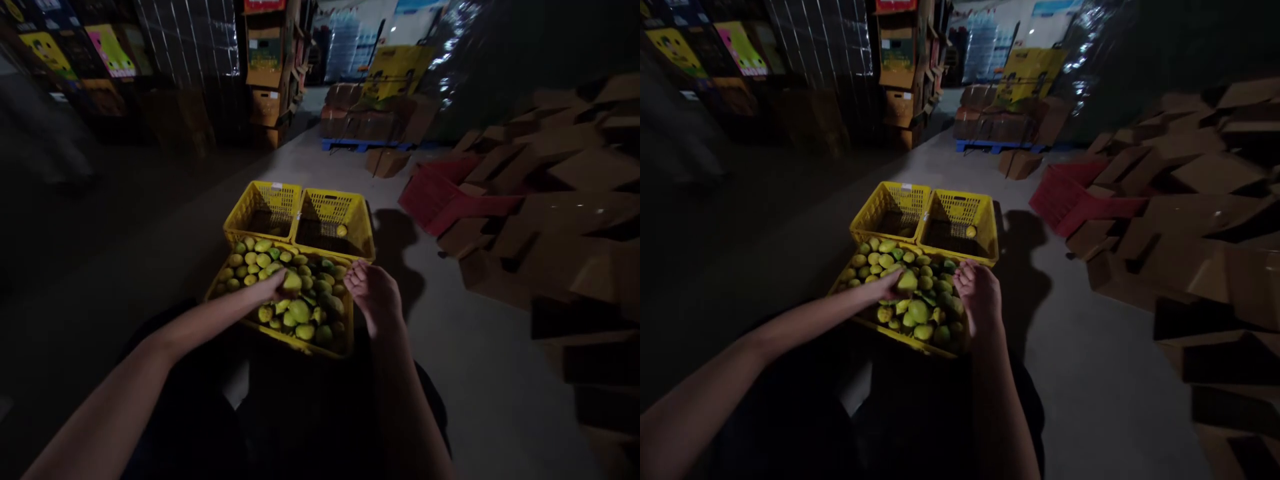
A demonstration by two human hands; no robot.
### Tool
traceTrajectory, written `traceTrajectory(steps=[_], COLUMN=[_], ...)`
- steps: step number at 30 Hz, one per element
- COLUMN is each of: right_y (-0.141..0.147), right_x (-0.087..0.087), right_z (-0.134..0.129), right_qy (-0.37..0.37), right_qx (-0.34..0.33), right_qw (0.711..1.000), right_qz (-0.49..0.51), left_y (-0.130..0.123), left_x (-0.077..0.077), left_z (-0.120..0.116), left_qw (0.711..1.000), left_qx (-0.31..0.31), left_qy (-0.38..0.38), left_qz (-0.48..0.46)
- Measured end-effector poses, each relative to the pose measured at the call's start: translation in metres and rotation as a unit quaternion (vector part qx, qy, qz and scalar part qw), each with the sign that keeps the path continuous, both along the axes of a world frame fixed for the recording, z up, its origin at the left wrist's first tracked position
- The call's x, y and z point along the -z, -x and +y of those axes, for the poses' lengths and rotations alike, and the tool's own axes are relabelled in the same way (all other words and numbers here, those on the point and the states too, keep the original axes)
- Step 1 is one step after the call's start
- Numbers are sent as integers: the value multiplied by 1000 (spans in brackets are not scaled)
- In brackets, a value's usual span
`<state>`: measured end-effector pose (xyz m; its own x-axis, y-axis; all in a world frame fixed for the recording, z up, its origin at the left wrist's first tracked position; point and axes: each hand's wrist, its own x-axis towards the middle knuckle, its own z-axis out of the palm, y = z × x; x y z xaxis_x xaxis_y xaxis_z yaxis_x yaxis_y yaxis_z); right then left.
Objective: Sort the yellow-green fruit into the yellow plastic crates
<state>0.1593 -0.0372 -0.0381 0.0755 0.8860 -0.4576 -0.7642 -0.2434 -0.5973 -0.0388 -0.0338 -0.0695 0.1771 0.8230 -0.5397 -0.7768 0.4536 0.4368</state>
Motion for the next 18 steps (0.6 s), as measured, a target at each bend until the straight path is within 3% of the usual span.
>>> traceTrajectory(steps=[2,5,6,8,10,11,15,18], right_y=[-2,-2,-2,-1,-1,0,5,7], right_x=[-2,-2,-3,-5,-8,-10,-14,-15], right_z=[2,2,1,-1,-3,-4,-4,-2], right_qy=[-1,-16,-26,-39,-41,-41,-51,-45], right_qx=[-5,-13,-12,-7,-5,-9,-27,-29], right_qw=[1000,999,999,998,998,998,995,994], right_qz=[6,25,32,44,52,57,79,99], left_y=[-17,-33,-33,-23,-2,11,60,75], left_x=[-28,-70,-78,-82,-70,-59,-8,20], left_z=[46,116,132,151,152,148,132,132], left_qw=[998,991,977,917,826,805,769,768], left_qx=[13,-5,13,61,107,116,114,99], left_qy=[22,-10,-64,-141,-144,-120,-59,-47], left_qz=[62,137,205,367,534,569,627,631])
